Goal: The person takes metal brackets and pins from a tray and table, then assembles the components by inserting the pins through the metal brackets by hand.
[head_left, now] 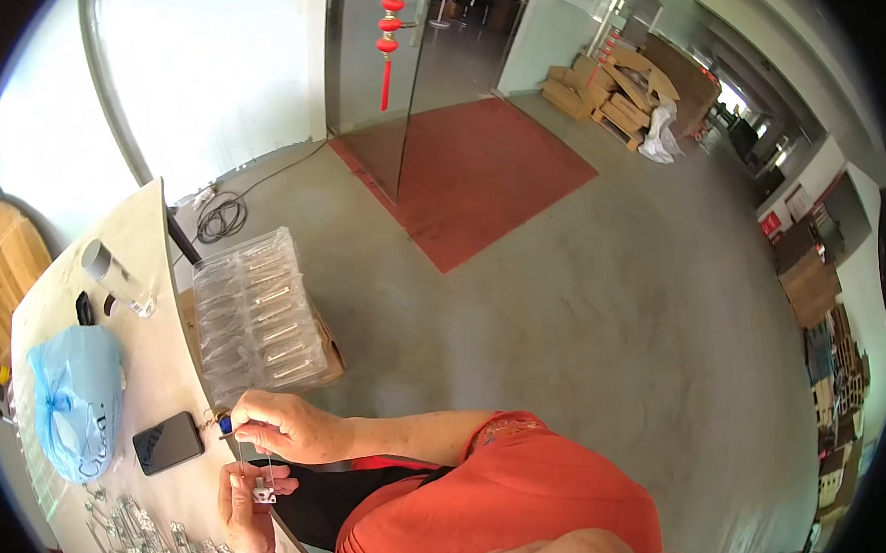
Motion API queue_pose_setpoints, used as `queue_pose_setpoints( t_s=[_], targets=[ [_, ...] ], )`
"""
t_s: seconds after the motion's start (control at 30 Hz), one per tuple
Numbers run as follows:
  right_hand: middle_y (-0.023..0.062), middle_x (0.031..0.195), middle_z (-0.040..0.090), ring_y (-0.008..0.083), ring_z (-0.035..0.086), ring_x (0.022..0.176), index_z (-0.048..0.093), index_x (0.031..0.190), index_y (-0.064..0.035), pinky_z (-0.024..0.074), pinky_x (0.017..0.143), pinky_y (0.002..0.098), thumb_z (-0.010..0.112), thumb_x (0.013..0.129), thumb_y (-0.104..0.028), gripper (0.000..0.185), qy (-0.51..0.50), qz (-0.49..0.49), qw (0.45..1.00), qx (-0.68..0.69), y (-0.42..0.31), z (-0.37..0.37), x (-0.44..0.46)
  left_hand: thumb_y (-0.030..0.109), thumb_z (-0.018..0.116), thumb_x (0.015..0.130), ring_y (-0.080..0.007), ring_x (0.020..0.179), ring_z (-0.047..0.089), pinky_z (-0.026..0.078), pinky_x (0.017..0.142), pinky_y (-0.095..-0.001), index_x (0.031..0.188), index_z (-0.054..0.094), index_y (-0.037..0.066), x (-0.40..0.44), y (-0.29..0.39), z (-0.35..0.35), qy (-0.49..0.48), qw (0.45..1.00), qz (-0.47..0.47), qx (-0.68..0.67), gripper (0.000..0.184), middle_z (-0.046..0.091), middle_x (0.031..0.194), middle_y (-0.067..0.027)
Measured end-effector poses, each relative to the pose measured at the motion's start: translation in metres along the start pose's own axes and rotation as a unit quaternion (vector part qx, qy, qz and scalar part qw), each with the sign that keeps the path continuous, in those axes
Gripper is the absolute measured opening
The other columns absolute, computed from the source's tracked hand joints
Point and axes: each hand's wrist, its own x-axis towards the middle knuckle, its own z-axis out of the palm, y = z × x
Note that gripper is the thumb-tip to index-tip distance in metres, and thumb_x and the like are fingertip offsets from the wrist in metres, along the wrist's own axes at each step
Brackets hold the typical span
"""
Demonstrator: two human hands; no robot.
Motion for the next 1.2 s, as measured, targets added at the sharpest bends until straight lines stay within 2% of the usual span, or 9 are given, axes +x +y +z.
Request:
queue_pose_setpoints(
  t_s=[0.13, 0.3, 0.63, 0.83, 0.9, 1.03, 1.13, 1.17, 1.2],
  targets=[
    [0.0062, 0.091, 0.055, 0.0146, 0.061, 0.071, 0.056, 0.102, -0.0008, 0.0498, 0.062, 0.0301, 0.059, 0.1, -0.004, 0.005, -0.002, -0.054, 0.998, -0.028, 0.005, -0.002, -0.004, 0.04, 0.048, 0.106, -0.0285, 0.08, 0.072, 0.059, 0.073, -0.0392, 0.101, 0.051, 0.004, 0.007, -0.01, 0.0, 0.007, 0.999, 0.001, -0.039, 0.036, 0.069, 0.097, -0.0206],
    [0.0109, 0.088, 0.058, 0.032, 0.059, 0.082, 0.056, 0.097, -0.0037, 0.0455, 0.073, 0.0398, 0.064, 0.094, -0.004, 0.008, 0.013, -0.04, 0.999, -0.033, 0.01, 0.007, -0.009, 0.034, 0.048, 0.106, -0.0316, 0.076, 0.07, 0.058, 0.068, -0.0402, 0.098, 0.052, 0.002, 0.009, -0.013, -0.005, -0.043, 0.995, -0.003, -0.092, 0.033, 0.068, 0.093, -0.0213],
    [0.0125, 0.087, 0.06, 0.0334, 0.062, 0.079, 0.059, 0.098, -0.0029, 0.0478, 0.07, 0.041, 0.063, 0.093, -0.007, 0.007, 0.024, -0.106, 0.991, -0.073, 0.0, 0.018, -0.006, 0.037, 0.053, 0.103, -0.0293, 0.066, 0.066, 0.057, 0.058, -0.0383, 0.087, 0.051, 0.005, 0.002, -0.029, -0.021, -0.043, 0.977, 0.01, -0.209, 0.036, 0.065, 0.084, -0.019],
    [0.0082, 0.087, 0.057, 0.0242, 0.06, 0.082, 0.057, 0.099, -0.0028, 0.0469, 0.073, 0.0351, 0.061, 0.097, -0.01, 0.008, 0.093, -0.138, 0.986, -0.029, 0.001, 0.01, 0.003, 0.033, 0.055, 0.103, -0.0276, 0.068, 0.066, 0.056, 0.058, -0.037, 0.087, 0.051, 0.006, 0.019, -0.018, -0.005, -0.054, 0.977, 0.006, -0.207, 0.031, 0.066, 0.088, -0.0186],
    [0.0052, 0.094, 0.058, 0.0134, 0.058, 0.088, 0.055, 0.109, -0.0041, 0.0468, 0.08, 0.0291, 0.054, 0.104, -0.012, 0.009, 0.191, -0.031, 0.977, 0.086, 0.019, -0.003, 0.007, 0.033, 0.057, 0.102, -0.0249, 0.069, 0.064, 0.055, 0.06, -0.0361, 0.087, 0.053, 0.007, 0.04, -0.014, 0.0, -0.018, 0.978, -0.039, -0.204, 0.03, 0.067, 0.092, -0.0177],
    [0.0033, 0.087, 0.056, 0.0094, 0.056, 0.082, 0.051, 0.108, -0.0055, 0.0466, 0.074, 0.0272, 0.049, 0.107, -0.012, 0.007, 0.265, 0.05, 0.953, 0.139, 0.043, -0.03, -0.021, 0.031, 0.056, 0.102, -0.0243, 0.071, 0.064, 0.054, 0.063, -0.0355, 0.088, 0.057, 0.008, 0.085, -0.028, 0.006, 0.044, 0.969, -0.108, -0.217, 0.027, 0.067, 0.093, -0.0172],
    [0.0003, 0.068, 0.05, 0.011, 0.049, 0.059, 0.048, 0.097, -0.0074, 0.0429, 0.056, 0.0299, 0.045, 0.107, -0.016, 0.014, 0.118, 0.088, 0.989, -0.001, 0.054, -0.015, -0.09, 0.028, 0.054, 0.103, -0.0238, 0.073, 0.064, 0.054, 0.065, -0.0355, 0.089, 0.059, 0.008, 0.115, -0.051, 0.004, 0.061, 0.958, -0.173, -0.218, 0.024, 0.068, 0.092, -0.0157],
    [0.0021, 0.069, 0.053, 0.0126, 0.054, 0.061, 0.049, 0.098, -0.0084, 0.0456, 0.059, 0.0309, 0.047, 0.106, -0.015, 0.01, 0.029, 0.189, 0.981, -0.009, 0.055, -0.01, -0.119, 0.027, 0.054, 0.102, -0.0239, 0.073, 0.063, 0.054, 0.064, -0.0357, 0.09, 0.06, 0.008, 0.12, -0.056, 0.005, 0.035, 0.965, -0.169, -0.198, 0.023, 0.067, 0.09, -0.0152],
    [0.0049, 0.068, 0.054, 0.0183, 0.056, 0.06, 0.05, 0.099, -0.0099, 0.0468, 0.059, 0.0349, 0.051, 0.104, -0.018, 0.01, -0.015, 0.195, 0.979, -0.051, 0.07, 0.0, -0.149, 0.026, 0.055, 0.102, -0.0239, 0.073, 0.063, 0.054, 0.064, -0.0358, 0.09, 0.06, 0.008, 0.125, -0.064, 0.006, 0.009, 0.97, -0.166, -0.178, 0.022, 0.067, 0.089, -0.0147]
  ],
)
